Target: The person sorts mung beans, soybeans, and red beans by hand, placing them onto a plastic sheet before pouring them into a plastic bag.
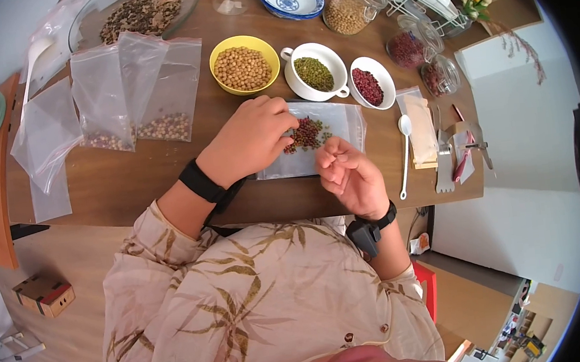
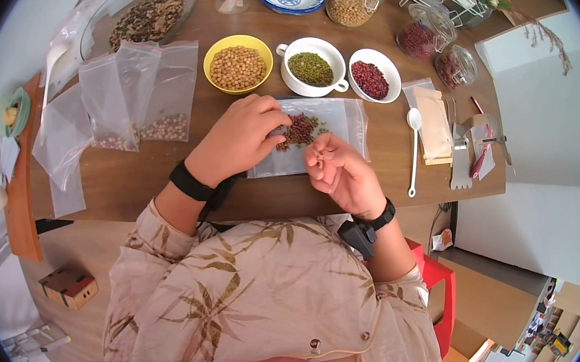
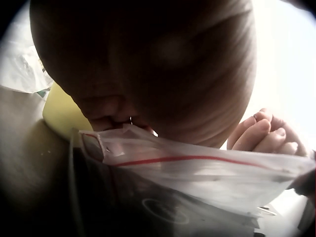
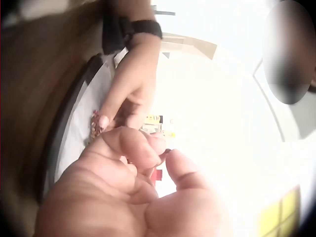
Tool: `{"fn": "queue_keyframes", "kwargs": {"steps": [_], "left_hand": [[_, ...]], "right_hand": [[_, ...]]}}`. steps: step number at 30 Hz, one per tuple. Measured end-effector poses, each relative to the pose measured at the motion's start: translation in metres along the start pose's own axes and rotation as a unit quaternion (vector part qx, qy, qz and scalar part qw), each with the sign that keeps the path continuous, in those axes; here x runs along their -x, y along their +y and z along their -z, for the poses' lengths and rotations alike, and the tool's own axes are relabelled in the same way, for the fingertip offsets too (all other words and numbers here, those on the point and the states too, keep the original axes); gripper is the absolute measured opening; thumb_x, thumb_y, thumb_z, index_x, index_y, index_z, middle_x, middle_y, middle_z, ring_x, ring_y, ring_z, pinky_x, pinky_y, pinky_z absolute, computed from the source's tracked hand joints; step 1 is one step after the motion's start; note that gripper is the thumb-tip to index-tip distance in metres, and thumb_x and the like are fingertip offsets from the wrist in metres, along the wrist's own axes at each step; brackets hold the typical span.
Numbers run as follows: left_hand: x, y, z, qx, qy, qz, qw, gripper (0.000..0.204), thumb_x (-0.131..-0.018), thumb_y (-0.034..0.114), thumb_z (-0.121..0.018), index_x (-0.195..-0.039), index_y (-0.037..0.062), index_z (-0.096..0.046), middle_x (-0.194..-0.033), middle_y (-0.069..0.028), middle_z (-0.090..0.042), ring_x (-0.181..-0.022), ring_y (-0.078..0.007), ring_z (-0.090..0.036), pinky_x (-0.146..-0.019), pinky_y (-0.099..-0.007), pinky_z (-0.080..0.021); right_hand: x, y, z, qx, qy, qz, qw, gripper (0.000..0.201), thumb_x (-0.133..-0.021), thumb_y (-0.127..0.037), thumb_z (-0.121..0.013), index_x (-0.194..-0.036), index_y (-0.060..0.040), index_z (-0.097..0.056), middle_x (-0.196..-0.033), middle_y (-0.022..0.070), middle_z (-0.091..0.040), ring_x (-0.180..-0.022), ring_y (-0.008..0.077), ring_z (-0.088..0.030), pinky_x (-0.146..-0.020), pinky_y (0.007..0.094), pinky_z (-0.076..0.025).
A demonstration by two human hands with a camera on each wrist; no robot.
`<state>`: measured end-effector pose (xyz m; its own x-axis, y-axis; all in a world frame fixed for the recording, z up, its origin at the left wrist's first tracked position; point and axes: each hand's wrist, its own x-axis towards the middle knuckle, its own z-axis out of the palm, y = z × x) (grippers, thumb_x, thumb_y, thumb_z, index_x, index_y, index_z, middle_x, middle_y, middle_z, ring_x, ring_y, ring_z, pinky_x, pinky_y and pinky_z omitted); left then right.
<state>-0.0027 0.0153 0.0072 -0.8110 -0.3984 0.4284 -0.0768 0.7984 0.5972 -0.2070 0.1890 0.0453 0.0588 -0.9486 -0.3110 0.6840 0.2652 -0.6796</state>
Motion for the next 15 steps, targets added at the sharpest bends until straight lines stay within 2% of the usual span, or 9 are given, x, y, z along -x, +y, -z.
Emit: {"fn": "queue_keyframes", "kwargs": {"steps": [1,3,5,6,7,8,9,11,15], "left_hand": [[0.000,0.000,0.000,-0.001,-0.004,0.007,1.000,0.027,-0.089,0.011,-0.084,-0.115,0.0076,-0.076,-0.116,-0.0095,-0.068,-0.111,-0.0343,-0.066,-0.098,-0.0470,-0.053],[-0.001,-0.001,0.000,0.003,-0.001,0.002,1.000,0.027,-0.089,0.011,-0.084,-0.114,0.0074,-0.076,-0.116,-0.0095,-0.068,-0.111,-0.0343,-0.066,-0.098,-0.0471,-0.053],[0.000,-0.002,0.001,0.004,0.003,-0.001,1.000,0.027,-0.088,0.011,-0.084,-0.114,0.0072,-0.076,-0.116,-0.0095,-0.068,-0.112,-0.0344,-0.066,-0.098,-0.0472,-0.053],[0.000,-0.003,0.001,0.009,0.003,0.000,1.000,0.028,-0.088,0.011,-0.084,-0.114,0.0072,-0.076,-0.116,-0.0096,-0.068,-0.112,-0.0345,-0.066,-0.098,-0.0473,-0.053],[0.000,-0.003,0.001,0.015,0.003,0.000,1.000,0.028,-0.088,0.011,-0.084,-0.114,0.0072,-0.076,-0.116,-0.0097,-0.068,-0.112,-0.0347,-0.066,-0.098,-0.0474,-0.053],[0.000,-0.003,0.001,0.015,0.004,-0.001,1.000,0.028,-0.088,0.011,-0.084,-0.114,0.0072,-0.076,-0.116,-0.0097,-0.068,-0.112,-0.0347,-0.066,-0.098,-0.0474,-0.053],[0.000,-0.003,0.000,0.009,0.005,-0.002,1.000,0.028,-0.088,0.011,-0.084,-0.114,0.0071,-0.075,-0.116,-0.0100,-0.068,-0.112,-0.0348,-0.067,-0.098,-0.0475,-0.053],[0.000,-0.003,-0.001,0.003,0.008,-0.002,1.000,0.028,-0.088,0.011,-0.084,-0.114,0.0070,-0.075,-0.116,-0.0102,-0.068,-0.112,-0.0350,-0.067,-0.097,-0.0475,-0.053],[0.001,-0.002,0.000,0.005,0.013,-0.005,1.000,0.027,-0.088,0.011,-0.083,-0.113,0.0068,-0.075,-0.116,-0.0106,-0.068,-0.111,-0.0353,-0.066,-0.097,-0.0476,-0.053]], "right_hand": [[-0.001,0.004,-0.002,-0.052,-0.013,-0.009,0.999,0.012,-0.105,-0.013,-0.059,-0.115,-0.0059,-0.062,-0.106,0.0070,-0.062,-0.082,0.0095,-0.051,-0.063,0.0235,-0.039],[-0.005,0.007,-0.004,-0.064,0.004,-0.013,0.998,0.013,-0.105,-0.011,-0.061,-0.116,-0.0057,-0.063,-0.099,0.0051,-0.062,-0.076,0.0108,-0.050,-0.062,0.0247,-0.039],[-0.009,0.008,0.004,0.086,0.050,-0.001,0.995,0.013,-0.103,-0.009,-0.068,-0.116,-0.0051,-0.067,-0.090,0.0005,-0.062,-0.070,0.0129,-0.051,-0.061,0.0283,-0.041],[-0.011,0.012,0.003,0.086,0.049,-0.001,0.995,0.013,-0.103,-0.009,-0.068,-0.116,-0.0051,-0.067,-0.090,0.0005,-0.062,-0.070,0.0129,-0.051,-0.061,0.0283,-0.041],[-0.013,0.017,-0.001,0.338,0.084,0.072,0.935,0.015,-0.101,-0.009,-0.073,-0.115,-0.0047,-0.070,-0.085,0.0008,-0.061,-0.067,0.0157,-0.052,-0.061,0.0315,-0.042],[-0.016,0.022,-0.006,0.565,0.114,0.141,0.805,0.017,-0.099,-0.009,-0.078,-0.114,-0.0044,-0.072,-0.080,0.0012,-0.061,-0.064,0.0185,-0.053,-0.060,0.0347,-0.044],[-0.017,0.023,-0.011,0.566,0.114,0.142,0.804,0.017,-0.099,-0.009,-0.078,-0.114,-0.0044,-0.072,-0.080,0.0012,-0.061,-0.064,0.0185,-0.053,-0.060,0.0347,-0.044],[-0.020,0.023,-0.022,0.675,0.138,0.176,0.704,0.019,-0.094,-0.011,-0.084,-0.111,-0.0051,-0.076,-0.079,0.0072,-0.061,-0.067,0.0238,-0.059,-0.063,0.0406,-0.048],[-0.027,0.028,-0.027,0.681,0.139,0.163,0.700,0.020,-0.094,-0.013,-0.084,-0.110,-0.0055,-0.076,-0.080,0.0123,-0.063,-0.069,0.0294,-0.062,-0.065,0.0440,-0.051]]}}
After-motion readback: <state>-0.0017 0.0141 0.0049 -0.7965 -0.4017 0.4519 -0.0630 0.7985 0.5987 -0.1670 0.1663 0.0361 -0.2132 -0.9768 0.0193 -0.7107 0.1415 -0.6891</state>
